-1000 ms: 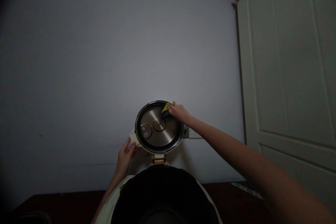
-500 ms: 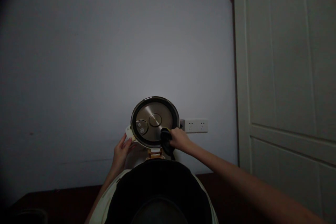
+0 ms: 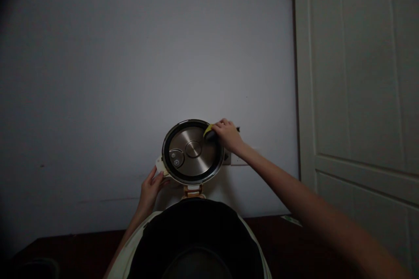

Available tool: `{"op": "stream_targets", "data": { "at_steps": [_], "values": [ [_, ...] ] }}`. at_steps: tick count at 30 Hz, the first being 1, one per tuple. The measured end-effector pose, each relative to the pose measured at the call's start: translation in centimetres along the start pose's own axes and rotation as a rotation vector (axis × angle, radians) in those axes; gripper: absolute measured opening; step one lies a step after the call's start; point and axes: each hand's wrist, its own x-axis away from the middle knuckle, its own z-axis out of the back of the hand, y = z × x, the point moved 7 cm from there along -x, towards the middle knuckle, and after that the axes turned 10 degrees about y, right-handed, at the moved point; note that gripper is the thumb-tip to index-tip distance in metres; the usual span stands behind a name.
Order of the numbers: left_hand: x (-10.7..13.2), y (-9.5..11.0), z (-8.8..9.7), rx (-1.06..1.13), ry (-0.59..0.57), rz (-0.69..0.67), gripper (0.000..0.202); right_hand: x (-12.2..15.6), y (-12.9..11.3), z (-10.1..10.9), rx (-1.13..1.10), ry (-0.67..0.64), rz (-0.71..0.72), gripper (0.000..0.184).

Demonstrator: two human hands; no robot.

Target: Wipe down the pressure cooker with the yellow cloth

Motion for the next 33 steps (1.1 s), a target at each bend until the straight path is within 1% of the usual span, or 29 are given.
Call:
{"op": "stream_targets", "data": {
  "at_steps": [1, 3, 4, 5, 7, 9, 12, 14, 16, 19, 21, 23, 25, 27, 30, 33],
  "values": [
    [0.0, 0.0, 0.0, 0.000, 0.001, -0.001, 0.064, -0.4, -0.2, 0.0, 0.083, 0.026, 0.126, 0.027],
    [0.0, 0.0, 0.0, -0.001, 0.004, -0.002, 0.062, -0.1, -0.6, -1.3, 0.182, -0.033, 0.324, 0.024],
    [0.0, 0.0, 0.0, -0.004, 0.007, -0.003, 0.062, 0.6, -0.6, -2.2, 0.206, -0.079, 0.386, 0.022],
    [0.0, 0.0, 0.1, -0.006, 0.013, -0.005, 0.061, 1.4, -0.6, -3.0, 0.220, -0.116, 0.414, 0.021],
    [0.0, 0.0, 0.1, -0.009, 0.013, -0.012, 0.061, 3.4, -0.7, -4.4, 0.218, -0.159, 0.395, 0.019],
    [0.0, 0.0, 0.0, -0.007, -0.005, -0.026, 0.061, 5.7, -1.3, -5.3, 0.186, -0.181, 0.322, 0.019],
    [0.1, 0.1, 0.0, -0.014, -0.023, -0.040, 0.062, 9.0, -3.4, -6.1, 0.103, -0.244, 0.217, 0.018],
    [0.2, 0.1, 0.0, -0.012, -0.022, -0.039, 0.063, 10.3, -5.3, -6.4, 0.029, -0.306, 0.172, 0.023],
    [0.3, 0.1, -0.1, -0.006, -0.032, -0.041, 0.063, 10.6, -7.4, -6.8, -0.066, -0.372, 0.160, 0.031],
    [0.3, 0.3, -0.3, -0.004, -0.044, -0.060, 0.062, 9.3, -10.8, -7.2, -0.266, -0.426, 0.178, 0.037],
    [0.4, 0.2, -0.3, -0.007, -0.040, -0.063, 0.062, 8.0, -12.7, -7.3, -0.399, -0.411, 0.193, 0.040],
    [0.4, 0.2, -0.3, -0.004, -0.042, -0.055, 0.060, 7.1, -13.9, -7.3, -0.473, -0.382, 0.210, 0.041],
    [0.4, 0.2, -0.3, -0.002, -0.044, -0.051, 0.058, 7.0, -14.2, -7.2, -0.483, -0.380, 0.235, 0.042],
    [0.4, 0.2, -0.3, -0.004, -0.037, -0.051, 0.056, 7.7, -13.4, -6.9, -0.452, -0.408, 0.279, 0.042],
    [0.3, 0.1, -0.1, -0.016, -0.007, -0.031, 0.057, 8.7, -11.2, -6.0, -0.321, -0.468, 0.358, 0.035],
    [0.2, 0.0, 0.0, -0.020, 0.012, -0.007, 0.057, 9.0, -9.1, -5.4, -0.174, -0.529, 0.395, 0.029]
  ]
}}
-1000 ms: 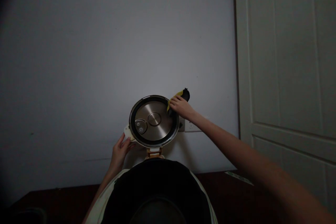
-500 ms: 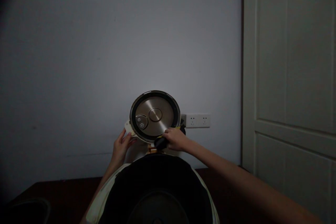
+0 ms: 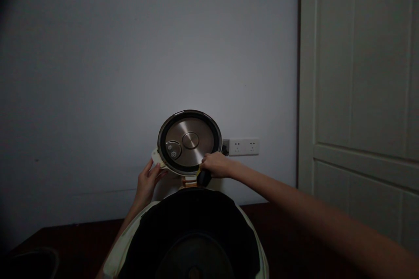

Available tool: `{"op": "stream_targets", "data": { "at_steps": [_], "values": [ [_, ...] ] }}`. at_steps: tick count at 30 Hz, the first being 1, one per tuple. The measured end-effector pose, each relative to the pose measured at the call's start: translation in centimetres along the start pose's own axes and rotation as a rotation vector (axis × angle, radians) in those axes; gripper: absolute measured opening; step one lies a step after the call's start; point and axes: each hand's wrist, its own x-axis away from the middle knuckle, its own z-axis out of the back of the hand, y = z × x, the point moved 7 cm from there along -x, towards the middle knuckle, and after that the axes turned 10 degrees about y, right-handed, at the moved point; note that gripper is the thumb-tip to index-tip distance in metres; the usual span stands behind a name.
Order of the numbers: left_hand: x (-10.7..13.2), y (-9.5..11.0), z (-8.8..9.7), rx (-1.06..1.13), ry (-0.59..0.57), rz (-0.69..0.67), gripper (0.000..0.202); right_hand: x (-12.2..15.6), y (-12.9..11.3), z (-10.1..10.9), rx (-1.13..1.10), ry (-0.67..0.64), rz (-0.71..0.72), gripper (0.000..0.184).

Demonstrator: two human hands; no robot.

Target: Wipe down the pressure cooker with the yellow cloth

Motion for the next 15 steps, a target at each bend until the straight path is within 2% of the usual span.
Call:
{"op": "stream_targets", "data": {
  "at_steps": [4, 11, 15],
  "values": [
    [-0.1, 0.0, 0.0, 0.005, 0.008, 0.006, 0.058, -0.2, 0.6, 0.1, -0.012, -0.026, -0.049, 0.032],
    [0.0, 0.1, -0.3, 0.024, -0.043, -0.039, 0.054, -4.2, -2.8, -1.6, -0.367, 0.124, -0.057, 0.051],
    [-0.1, -0.1, -0.2, 0.016, -0.040, -0.031, 0.055, -3.8, -2.8, -1.9, -0.415, 0.146, -0.011, 0.052]
  ]
}}
